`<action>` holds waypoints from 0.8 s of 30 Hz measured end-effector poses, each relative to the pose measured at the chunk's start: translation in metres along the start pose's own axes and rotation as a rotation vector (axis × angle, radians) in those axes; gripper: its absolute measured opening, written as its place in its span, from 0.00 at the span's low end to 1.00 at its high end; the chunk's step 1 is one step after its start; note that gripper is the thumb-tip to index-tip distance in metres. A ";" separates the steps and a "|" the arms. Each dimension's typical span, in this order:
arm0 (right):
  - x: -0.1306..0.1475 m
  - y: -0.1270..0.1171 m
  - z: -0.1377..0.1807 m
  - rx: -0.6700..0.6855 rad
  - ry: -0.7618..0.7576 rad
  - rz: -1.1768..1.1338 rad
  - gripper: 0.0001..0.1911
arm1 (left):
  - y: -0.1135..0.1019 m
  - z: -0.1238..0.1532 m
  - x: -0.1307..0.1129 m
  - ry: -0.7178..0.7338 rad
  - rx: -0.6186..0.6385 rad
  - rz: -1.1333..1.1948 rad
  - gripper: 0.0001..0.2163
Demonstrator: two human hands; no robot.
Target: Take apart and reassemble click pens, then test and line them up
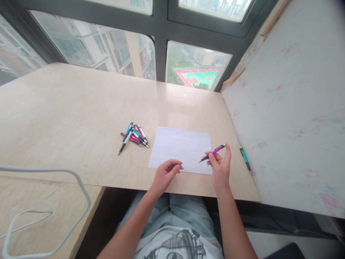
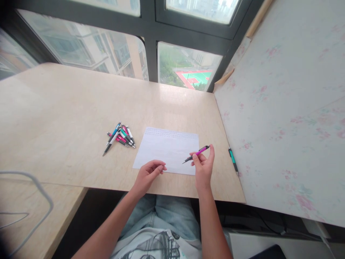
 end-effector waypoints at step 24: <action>-0.015 0.001 -0.007 0.038 0.088 -0.044 0.50 | -0.002 -0.005 -0.025 0.321 0.056 -0.598 0.08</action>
Point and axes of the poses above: each hand's wrist, its own z-axis away from the middle knuckle, its own y-axis out of the palm, x = y × z, the point moved 7 cm from there along -z, towards the middle knuckle, and after that the axes turned 9 degrees about z, right-handed, at the moved point
